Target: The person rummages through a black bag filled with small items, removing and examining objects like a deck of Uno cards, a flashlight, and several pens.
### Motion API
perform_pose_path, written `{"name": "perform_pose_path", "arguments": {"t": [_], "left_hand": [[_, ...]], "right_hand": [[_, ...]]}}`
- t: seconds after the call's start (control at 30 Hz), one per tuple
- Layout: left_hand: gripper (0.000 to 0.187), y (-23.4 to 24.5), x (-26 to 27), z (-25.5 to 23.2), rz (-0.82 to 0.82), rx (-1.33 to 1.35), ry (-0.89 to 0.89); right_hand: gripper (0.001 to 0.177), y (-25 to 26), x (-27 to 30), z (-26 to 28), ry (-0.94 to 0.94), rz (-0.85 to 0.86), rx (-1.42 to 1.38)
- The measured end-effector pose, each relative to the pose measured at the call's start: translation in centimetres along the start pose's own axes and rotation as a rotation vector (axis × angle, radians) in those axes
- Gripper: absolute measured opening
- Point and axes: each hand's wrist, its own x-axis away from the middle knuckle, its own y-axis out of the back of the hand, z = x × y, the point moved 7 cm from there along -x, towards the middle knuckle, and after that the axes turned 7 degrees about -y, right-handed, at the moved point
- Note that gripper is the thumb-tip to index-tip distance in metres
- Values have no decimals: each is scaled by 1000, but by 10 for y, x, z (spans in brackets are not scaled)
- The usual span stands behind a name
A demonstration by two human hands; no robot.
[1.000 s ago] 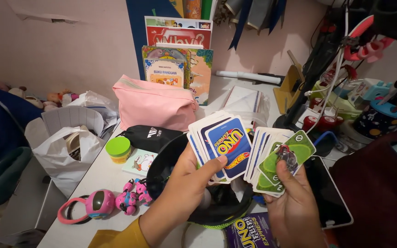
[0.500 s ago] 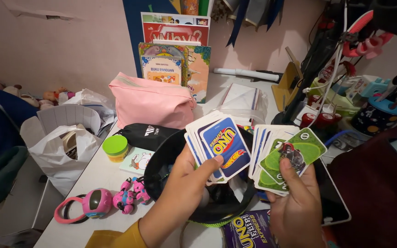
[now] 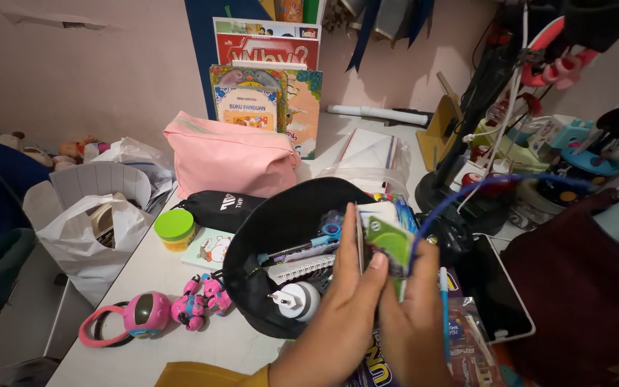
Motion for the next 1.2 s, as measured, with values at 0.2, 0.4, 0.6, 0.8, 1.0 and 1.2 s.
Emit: {"name": "perform_pose_path", "arguments": {"t": [0.2, 0.4, 0.6, 0.8, 1.0, 1.2], "left_hand": [[86, -10, 3, 22, 3, 362, 151], [55, 4, 17, 45, -188, 675, 596], [42, 20, 16, 44, -282, 695, 643], [48, 38, 13, 34, -338, 734, 615], [57, 60, 6, 11, -251, 672, 474], [57, 118, 0, -34, -255, 372, 334]], "right_hand": [[45, -7, -2, 7, -29, 218, 50], [46, -8, -4, 4, 3, 484, -76], [24, 5, -19, -20, -259, 323, -524], [9, 31, -19, -4, -117, 58, -665], [17, 38, -28, -15, -78, 1, -740], [18, 42, -31, -26, -100, -23, -701]]}}
